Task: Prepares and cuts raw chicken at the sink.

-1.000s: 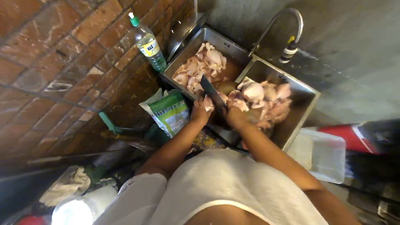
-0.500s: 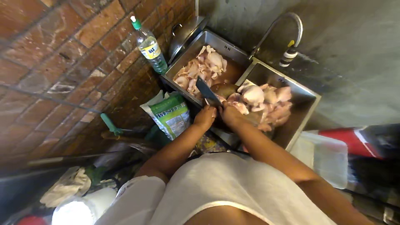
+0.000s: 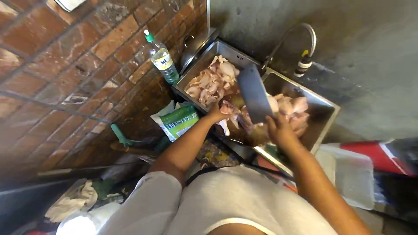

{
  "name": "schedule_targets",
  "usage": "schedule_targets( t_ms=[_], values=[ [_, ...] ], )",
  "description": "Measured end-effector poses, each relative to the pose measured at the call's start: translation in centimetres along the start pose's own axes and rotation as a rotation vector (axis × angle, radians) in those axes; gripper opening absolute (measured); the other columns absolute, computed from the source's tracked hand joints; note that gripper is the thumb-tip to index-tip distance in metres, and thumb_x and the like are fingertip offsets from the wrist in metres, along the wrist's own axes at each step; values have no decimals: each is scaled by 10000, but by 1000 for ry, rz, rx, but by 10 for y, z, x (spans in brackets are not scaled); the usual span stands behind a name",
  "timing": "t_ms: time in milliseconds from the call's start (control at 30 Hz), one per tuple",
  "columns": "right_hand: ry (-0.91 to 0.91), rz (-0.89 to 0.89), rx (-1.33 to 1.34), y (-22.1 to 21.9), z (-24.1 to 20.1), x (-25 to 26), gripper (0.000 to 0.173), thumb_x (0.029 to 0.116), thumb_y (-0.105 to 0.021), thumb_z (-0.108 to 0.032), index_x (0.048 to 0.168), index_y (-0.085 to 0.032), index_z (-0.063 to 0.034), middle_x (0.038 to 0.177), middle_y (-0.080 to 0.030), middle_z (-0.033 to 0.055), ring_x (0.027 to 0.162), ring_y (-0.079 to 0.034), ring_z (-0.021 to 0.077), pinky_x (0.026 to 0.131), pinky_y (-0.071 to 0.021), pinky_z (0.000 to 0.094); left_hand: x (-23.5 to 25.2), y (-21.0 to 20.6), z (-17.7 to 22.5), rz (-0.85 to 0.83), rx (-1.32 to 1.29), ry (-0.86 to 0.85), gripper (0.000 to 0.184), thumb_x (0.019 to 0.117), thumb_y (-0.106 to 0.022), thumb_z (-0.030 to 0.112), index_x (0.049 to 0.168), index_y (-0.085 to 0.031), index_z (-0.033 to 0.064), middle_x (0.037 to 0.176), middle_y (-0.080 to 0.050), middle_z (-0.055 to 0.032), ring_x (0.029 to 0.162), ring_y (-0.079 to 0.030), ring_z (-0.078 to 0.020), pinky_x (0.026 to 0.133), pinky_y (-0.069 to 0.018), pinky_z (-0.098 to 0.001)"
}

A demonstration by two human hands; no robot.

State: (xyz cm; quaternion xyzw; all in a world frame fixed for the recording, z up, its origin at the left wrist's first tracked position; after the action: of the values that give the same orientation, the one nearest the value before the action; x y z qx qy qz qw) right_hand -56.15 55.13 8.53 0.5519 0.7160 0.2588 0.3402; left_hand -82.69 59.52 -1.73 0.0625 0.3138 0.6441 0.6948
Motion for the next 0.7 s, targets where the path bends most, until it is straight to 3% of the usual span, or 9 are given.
schedule_targets(
  t_ms=[67, 100, 200, 267, 333, 467, 600, 700],
  values=[
    [4, 71, 24, 23, 21, -26, 496, 1101, -443, -395, 1402, -531, -10, 1050, -681, 238, 890, -693, 342, 831, -563, 574, 14, -5, 10, -78, 135, -7, 946, 826, -833, 514, 1525, -436, 14, 1477, -505, -290, 1376, -493, -440, 1137, -404, -632],
    [-5, 104, 37, 30, 31, -40, 484, 1099, -450, -377, 1369, -543, 13, 1014, -681, 227, 849, -690, 319, 797, -570, 552, 17, -5, 15, -107, 173, -1, 868, 863, -792, 527, 1500, -478, 28, 1445, -539, -285, 1355, -513, -445, 1123, -409, -650],
    [-62, 182, 110, 38, 60, -78, 459, 1091, -447, -352, 1325, -546, 32, 847, -641, 163, 641, -633, 229, 613, -570, 468, 20, -3, 28, -139, 256, 33, 709, 961, -695, 464, 1513, -484, 73, 1409, -567, -289, 1325, -530, -470, 1087, -415, -676],
    [-109, 217, 136, 39, 73, -98, 439, 1088, -448, -343, 1292, -555, 31, 824, -629, 147, 617, -617, 203, 589, -564, 444, 24, -4, 30, -123, 253, 42, 675, 982, -662, 440, 1534, -463, 107, 1385, -584, -282, 1296, -556, -456, 1066, -437, -667],
    [-146, 255, 141, 38, 85, -112, 429, 1084, -458, -341, 1256, -565, 37, 758, -601, 128, 537, -577, 182, 511, -538, 415, 27, -7, 32, -88, 229, 25, 642, 986, -663, 388, 1517, -474, 82, 1350, -610, -276, 1259, -593, -436, 1049, -464, -642],
    [-193, 293, 155, 31, 105, -125, 399, 1078, -477, -328, 1211, -577, 34, 699, -574, 105, 492, -545, 172, 475, -516, 403, 33, -9, 31, -3, 202, -23, 557, 978, -677, 321, 1414, -550, 1, 1333, -617, -266, 1252, -604, -406, 1056, -482, -598],
    [-219, 297, 208, 28, 116, -127, 387, 1079, -477, -324, 1211, -569, 28, 664, -537, 66, 469, -517, 127, 452, -498, 351, 45, 0, 22, -21, 178, -72, 550, 998, -671, 291, 1416, -543, -42, 1394, -575, -280, 1314, -561, -404, 1119, -442, -567],
    [-239, 300, 199, 34, 120, -127, 388, 1074, -487, -333, 1205, -578, 21, 670, -540, 56, 481, -517, 117, 464, -495, 336, 66, 18, 10, -14, 128, -103, 475, 1001, -659, 270, 1341, -585, -54, 1292, -633, -278, 1221, -621, -396, 1073, -478, -569]
  ],
)
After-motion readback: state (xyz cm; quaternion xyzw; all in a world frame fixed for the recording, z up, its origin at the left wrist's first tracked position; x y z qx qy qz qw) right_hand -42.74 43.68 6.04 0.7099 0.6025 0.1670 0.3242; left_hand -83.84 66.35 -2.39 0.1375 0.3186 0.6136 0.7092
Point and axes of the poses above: each hand's wrist, its own x-axis towards the middle knuckle, its own y-axis out of the back of the hand, z = x × y, the point moved 7 cm from there along x, towards the middle knuckle
